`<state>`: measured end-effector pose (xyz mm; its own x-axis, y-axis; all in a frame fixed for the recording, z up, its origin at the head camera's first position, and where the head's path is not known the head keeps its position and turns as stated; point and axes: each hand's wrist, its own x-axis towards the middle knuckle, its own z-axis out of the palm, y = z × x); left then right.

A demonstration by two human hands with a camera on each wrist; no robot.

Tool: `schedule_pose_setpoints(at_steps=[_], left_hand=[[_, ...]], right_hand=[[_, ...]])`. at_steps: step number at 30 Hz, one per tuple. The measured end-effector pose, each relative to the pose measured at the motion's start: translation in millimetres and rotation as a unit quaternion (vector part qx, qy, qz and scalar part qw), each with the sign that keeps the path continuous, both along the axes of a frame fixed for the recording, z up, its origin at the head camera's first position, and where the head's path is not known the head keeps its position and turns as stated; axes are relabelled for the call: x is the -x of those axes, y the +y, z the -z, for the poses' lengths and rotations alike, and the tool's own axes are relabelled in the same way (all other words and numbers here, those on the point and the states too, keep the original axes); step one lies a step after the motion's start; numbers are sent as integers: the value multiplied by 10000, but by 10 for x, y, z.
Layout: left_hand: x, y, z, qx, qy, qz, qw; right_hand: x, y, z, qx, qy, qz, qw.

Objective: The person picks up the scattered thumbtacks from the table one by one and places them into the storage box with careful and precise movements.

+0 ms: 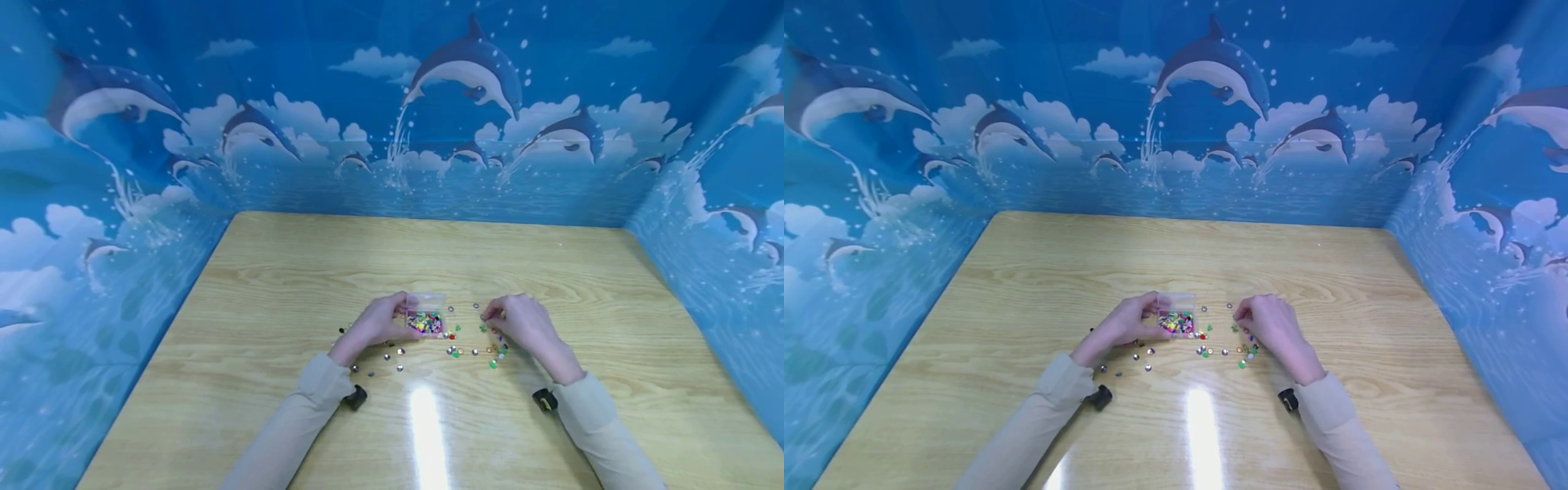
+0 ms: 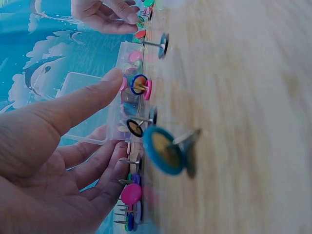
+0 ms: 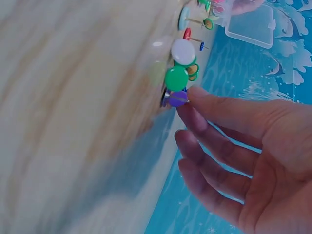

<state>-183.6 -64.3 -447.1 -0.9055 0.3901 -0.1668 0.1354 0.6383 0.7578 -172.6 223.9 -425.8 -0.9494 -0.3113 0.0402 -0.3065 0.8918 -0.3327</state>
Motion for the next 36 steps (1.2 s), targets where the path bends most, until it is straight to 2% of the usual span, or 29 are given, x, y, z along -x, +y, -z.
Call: schedule_pose_setpoints(at_steps=[9, 14, 19, 30, 36], left_hand=[[5, 2, 2, 5, -39, -7, 10000], [1, 2, -3, 10, -49, -1, 10000], [1, 1, -14, -10, -58, 5, 10000], [3, -3, -16, -37, -35, 3, 10000], [7, -8, 1, -86, -13, 25, 10000]], right_hand=[[26, 10, 12, -184, -168, 273, 9993], [7, -18, 2, -16, -221, 339, 9992], [-31, -98, -20, 145, -70, 365, 9992], [-75, -421, -16, 637, 323, 28, 9974], [-84, -640, -45, 918, 301, -113, 9953]])
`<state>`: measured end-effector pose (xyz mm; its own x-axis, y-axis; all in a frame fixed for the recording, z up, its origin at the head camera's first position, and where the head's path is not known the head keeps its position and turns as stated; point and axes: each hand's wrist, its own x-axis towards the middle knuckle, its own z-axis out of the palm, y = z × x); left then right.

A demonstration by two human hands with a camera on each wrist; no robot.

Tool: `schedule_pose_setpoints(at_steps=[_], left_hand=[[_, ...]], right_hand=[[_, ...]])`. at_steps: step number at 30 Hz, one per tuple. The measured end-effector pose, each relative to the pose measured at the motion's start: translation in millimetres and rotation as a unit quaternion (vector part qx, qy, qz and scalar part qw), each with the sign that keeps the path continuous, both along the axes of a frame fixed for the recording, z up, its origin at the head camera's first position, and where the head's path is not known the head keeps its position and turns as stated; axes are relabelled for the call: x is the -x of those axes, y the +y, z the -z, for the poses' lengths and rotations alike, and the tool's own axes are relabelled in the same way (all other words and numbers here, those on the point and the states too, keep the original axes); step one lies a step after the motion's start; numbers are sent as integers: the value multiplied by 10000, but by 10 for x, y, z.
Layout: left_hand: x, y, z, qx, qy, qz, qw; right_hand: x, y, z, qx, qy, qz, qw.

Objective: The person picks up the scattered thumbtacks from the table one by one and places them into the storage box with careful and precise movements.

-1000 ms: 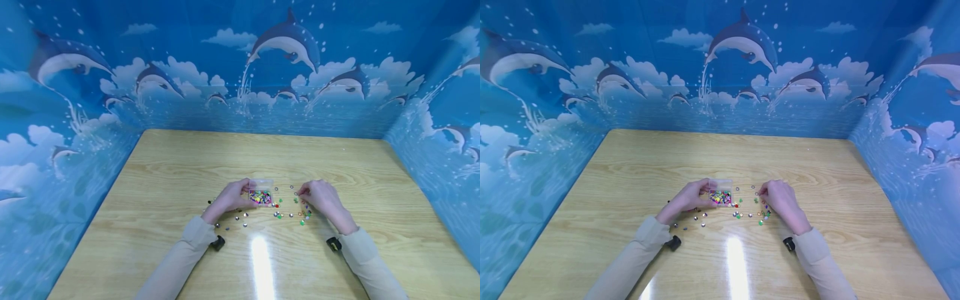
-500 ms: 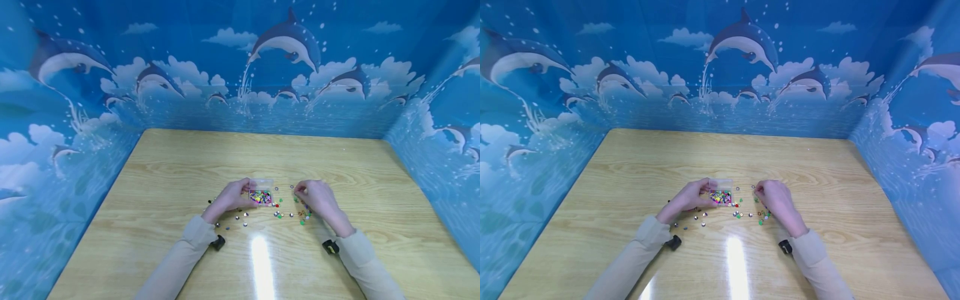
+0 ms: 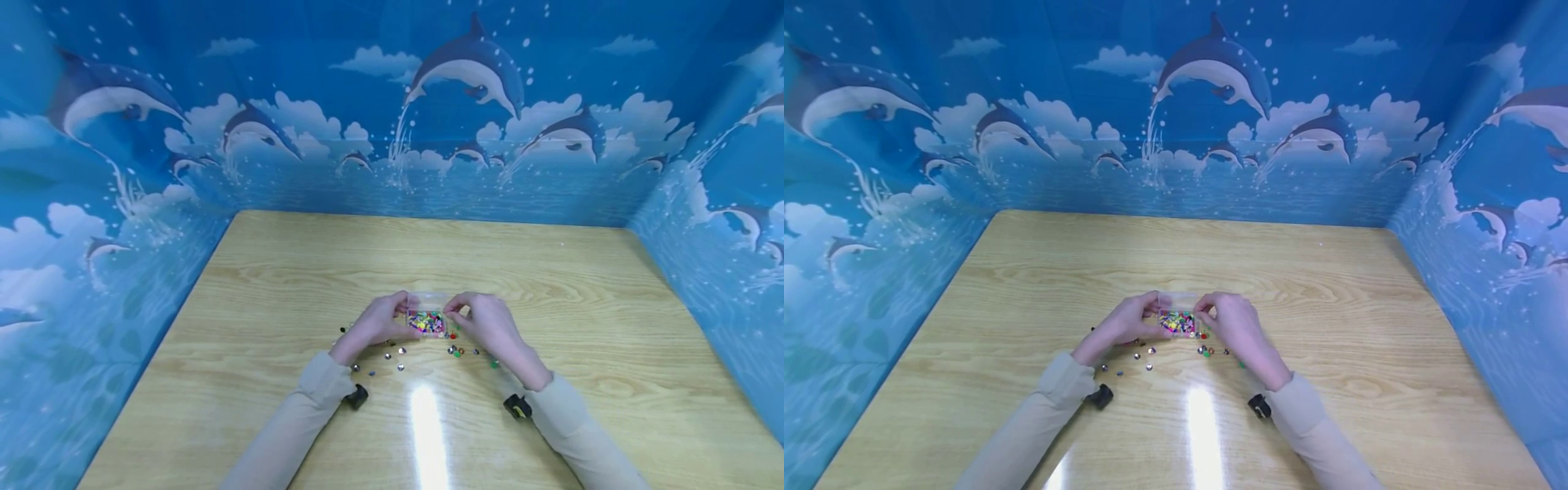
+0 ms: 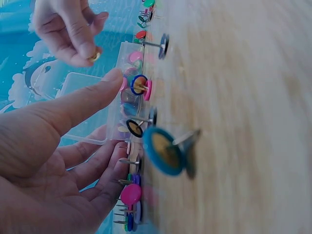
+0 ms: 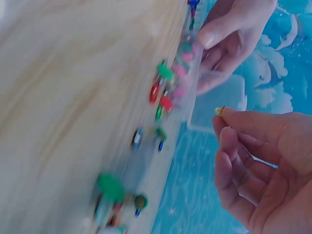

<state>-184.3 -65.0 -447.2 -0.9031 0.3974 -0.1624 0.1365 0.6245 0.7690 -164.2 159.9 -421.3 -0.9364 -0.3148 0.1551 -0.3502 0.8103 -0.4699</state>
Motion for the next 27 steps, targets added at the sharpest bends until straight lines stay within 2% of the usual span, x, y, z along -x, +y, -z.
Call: schedule_pose_setpoints(at_steps=[5, 12, 16, 24, 27], left_hand=[[-2, -2, 5, 16, 32, 30, 10000], [-4, 9, 0, 10, 28, 67, 10000], [-7, 14, -13, 4, 1, 48, 10000], [-11, 8, -19, 19, -27, 32, 10000], [-16, 3, -18, 21, -30, 10, 10000]], right_hand=[[-7, -146, -22, 168, 65, -171, 9997], [-26, -178, -52, 268, -126, -68, 9995], [-25, -109, -88, 242, -224, 150, 9993], [3, 171, -182, 42, 78, 420, 9991], [1, 292, -197, -61, 49, 517, 9986]])
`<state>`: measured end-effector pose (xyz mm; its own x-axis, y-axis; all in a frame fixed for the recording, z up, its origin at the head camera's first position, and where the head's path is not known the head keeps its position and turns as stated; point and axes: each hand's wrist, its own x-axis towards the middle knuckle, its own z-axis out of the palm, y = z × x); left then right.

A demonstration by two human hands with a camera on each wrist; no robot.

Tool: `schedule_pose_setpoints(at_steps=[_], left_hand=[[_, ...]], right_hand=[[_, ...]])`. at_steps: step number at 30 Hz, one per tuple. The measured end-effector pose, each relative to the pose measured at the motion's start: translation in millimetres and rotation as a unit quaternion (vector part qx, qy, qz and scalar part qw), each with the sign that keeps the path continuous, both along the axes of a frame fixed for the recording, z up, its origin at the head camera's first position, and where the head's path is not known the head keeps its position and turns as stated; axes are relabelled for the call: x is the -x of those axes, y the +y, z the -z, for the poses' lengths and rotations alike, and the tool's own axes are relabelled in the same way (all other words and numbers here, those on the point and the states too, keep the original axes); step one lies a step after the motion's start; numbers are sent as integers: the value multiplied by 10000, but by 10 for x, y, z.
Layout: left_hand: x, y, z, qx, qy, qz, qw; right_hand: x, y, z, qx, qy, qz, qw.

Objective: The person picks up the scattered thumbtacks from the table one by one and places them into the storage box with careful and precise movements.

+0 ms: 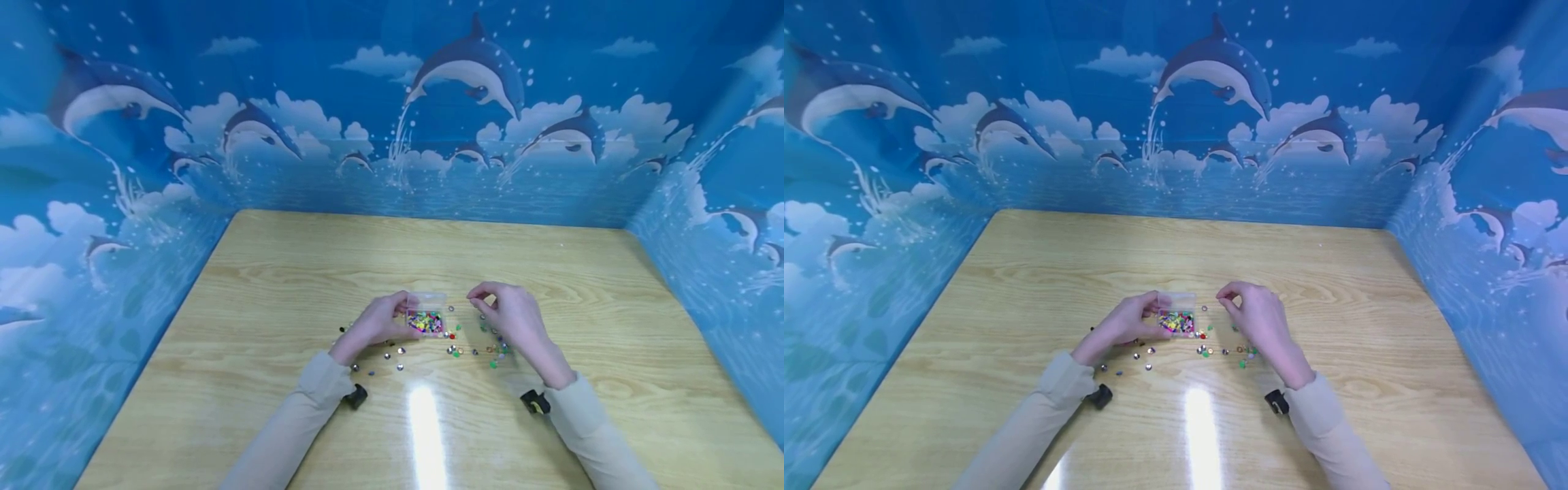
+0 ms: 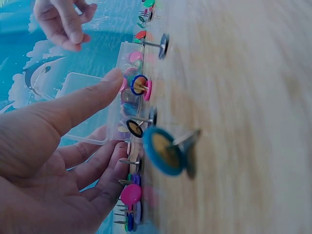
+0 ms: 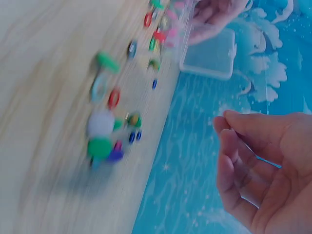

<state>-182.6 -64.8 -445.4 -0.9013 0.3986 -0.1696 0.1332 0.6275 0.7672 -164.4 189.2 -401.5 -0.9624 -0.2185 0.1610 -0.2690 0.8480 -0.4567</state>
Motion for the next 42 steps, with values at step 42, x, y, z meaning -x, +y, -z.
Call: schedule_pose_setpoints(at_steps=[42], left_hand=[[5, 0, -3, -7, -63, -18, 10000]], right_hand=[[-15, 4, 193, -242, -235, -576, 9978]])
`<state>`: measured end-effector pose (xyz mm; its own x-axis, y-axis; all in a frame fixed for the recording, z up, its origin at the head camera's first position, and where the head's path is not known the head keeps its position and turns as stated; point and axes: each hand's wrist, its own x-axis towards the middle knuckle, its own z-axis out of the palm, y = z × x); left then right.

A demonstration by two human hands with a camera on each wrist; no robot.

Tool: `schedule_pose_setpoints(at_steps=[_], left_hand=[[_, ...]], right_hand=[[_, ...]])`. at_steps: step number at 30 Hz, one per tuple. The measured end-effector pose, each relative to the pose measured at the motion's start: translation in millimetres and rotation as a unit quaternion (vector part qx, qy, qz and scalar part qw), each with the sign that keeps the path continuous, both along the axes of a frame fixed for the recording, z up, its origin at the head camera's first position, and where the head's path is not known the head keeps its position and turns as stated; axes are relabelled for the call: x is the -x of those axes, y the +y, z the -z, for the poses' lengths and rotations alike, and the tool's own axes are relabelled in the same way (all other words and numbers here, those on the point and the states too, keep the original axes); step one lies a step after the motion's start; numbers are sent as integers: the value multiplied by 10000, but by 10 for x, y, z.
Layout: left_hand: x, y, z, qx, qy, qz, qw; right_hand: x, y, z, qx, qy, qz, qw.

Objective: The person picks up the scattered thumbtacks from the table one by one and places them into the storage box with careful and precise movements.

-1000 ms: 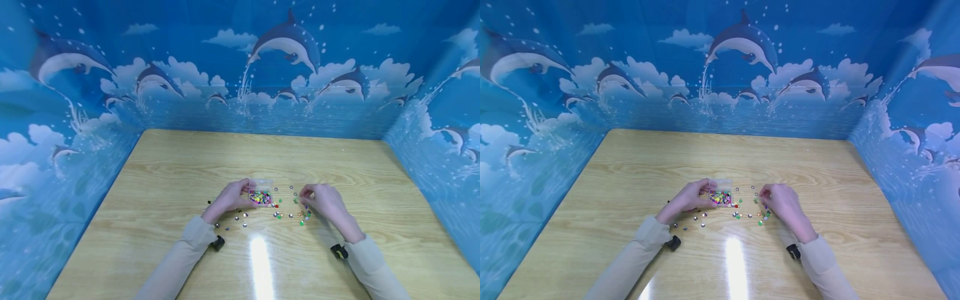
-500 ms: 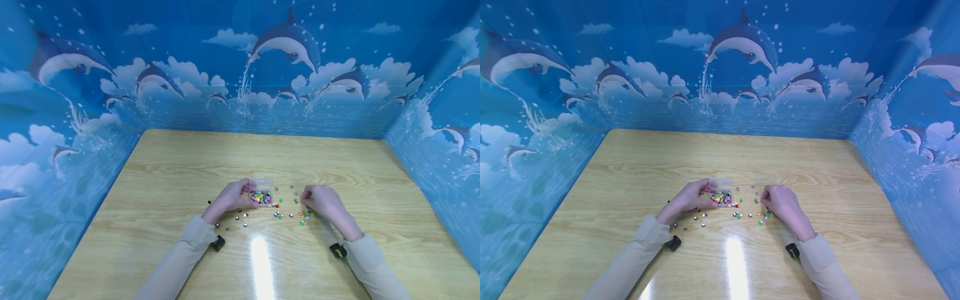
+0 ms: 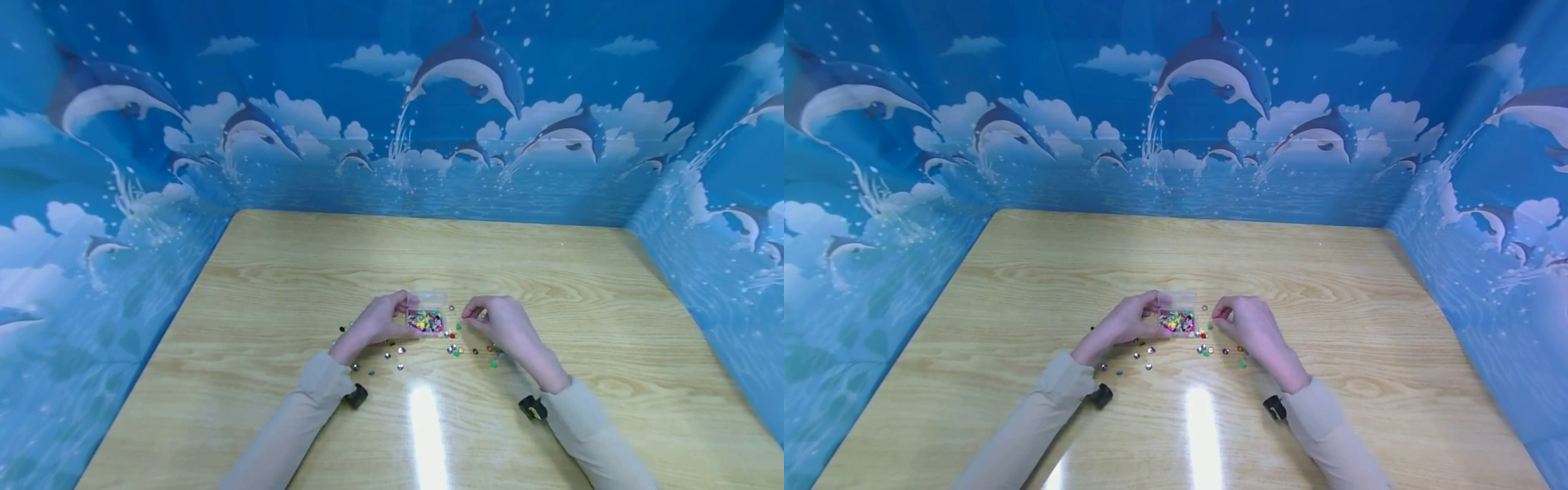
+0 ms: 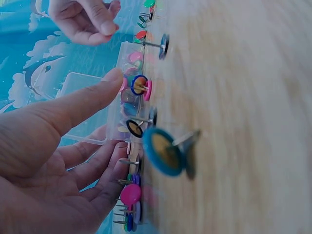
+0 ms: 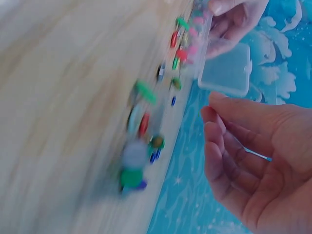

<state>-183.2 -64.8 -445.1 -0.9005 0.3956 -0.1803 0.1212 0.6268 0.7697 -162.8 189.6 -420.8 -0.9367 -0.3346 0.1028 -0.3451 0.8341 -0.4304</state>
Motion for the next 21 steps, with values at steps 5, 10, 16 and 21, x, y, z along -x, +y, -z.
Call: schedule_pose_setpoints(at_steps=[5, 10, 16, 21], left_hand=[[3, -5, 1, -40, 21, 0, 10000], [2, -10, 4, -106, 54, 34, 9999], [7, -15, 4, -115, 102, 80, 9999], [7, -13, 5, -89, 115, 86, 9999]], right_hand=[[1, -170, -20, 141, 70, -145, 9998], [-7, -295, -35, 348, 12, -279, 9990], [-15, -354, -6, 268, 77, -392, 9988], [-25, -350, 20, 206, 245, -397, 9987]])
